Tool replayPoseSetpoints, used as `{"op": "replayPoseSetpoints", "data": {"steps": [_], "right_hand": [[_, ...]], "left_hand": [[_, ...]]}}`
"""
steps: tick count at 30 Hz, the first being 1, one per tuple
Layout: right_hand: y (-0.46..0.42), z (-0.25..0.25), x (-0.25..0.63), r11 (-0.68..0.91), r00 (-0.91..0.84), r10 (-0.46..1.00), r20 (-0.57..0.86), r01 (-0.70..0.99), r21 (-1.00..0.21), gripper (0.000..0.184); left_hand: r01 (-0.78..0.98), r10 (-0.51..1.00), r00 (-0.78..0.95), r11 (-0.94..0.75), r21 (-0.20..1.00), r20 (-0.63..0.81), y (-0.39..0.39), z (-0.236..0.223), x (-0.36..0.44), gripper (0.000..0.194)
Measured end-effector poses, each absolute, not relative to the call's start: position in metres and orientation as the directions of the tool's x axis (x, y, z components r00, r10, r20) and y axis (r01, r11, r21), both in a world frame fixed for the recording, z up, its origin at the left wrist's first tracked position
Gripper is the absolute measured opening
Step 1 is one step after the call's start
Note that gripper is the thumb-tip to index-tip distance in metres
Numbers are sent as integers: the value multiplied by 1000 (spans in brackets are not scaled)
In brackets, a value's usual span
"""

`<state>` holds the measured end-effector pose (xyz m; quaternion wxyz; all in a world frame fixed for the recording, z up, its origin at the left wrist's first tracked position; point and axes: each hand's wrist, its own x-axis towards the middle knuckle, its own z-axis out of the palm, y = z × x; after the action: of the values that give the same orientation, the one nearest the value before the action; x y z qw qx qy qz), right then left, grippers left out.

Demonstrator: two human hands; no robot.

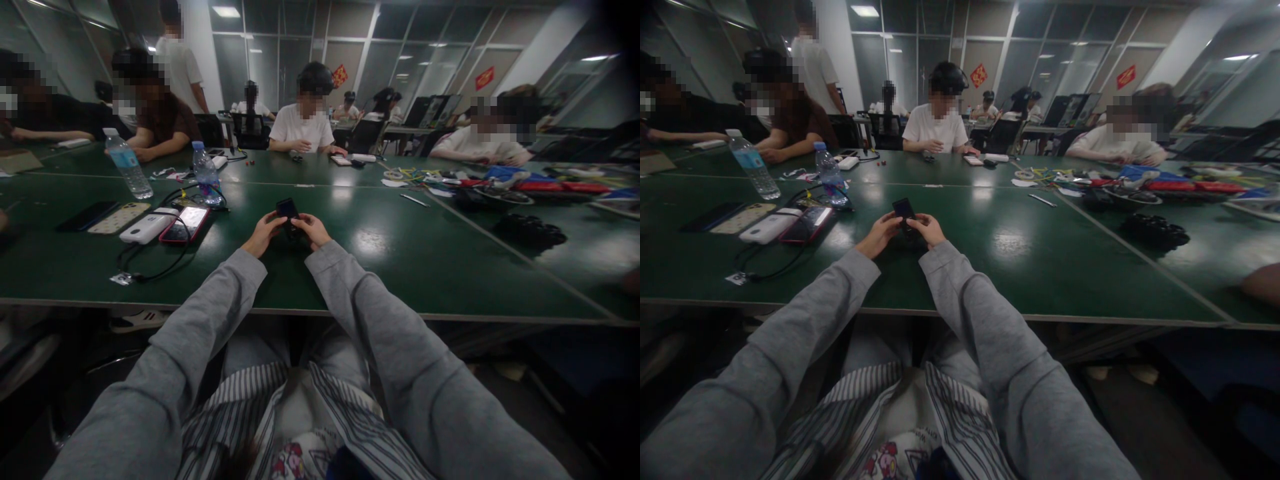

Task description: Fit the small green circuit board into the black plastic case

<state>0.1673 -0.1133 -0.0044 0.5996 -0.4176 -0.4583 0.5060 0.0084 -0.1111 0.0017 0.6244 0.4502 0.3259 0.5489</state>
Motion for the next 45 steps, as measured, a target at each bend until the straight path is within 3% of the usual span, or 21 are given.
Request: {"op": "replayPoseSetpoints", "data": {"steps": [14, 22, 35, 41, 45], "right_hand": [[-116, -3, 163, 134, 54, 991, 125, -206, -969, 53], [-118, -2, 163, 139, 37, 990, 134, -186, -973, 55], [-118, -4, 164, 126, 28, 992, 123, -187, -974, 52], [-115, -5, 166, 112, 45, 993, 106, -170, -979, 50], [-116, -8, 164, 70, -26, 997, 75, -173, -982, 47]], "left_hand": [[-270, 985, 69, -134, 954, 158, -107, -5, 10, 57], [-328, 985, 130, -64, 943, 112, -108, -5, 10, 59], [-293, 989, 67, -104, 950, 129, -110, -5, 11, 69], [-447, 987, 152, 14, 894, 61, -116, 3, 13, 57], [-498, 932, 317, 319, 807, -173, -125, 12, 9, 58]]}}
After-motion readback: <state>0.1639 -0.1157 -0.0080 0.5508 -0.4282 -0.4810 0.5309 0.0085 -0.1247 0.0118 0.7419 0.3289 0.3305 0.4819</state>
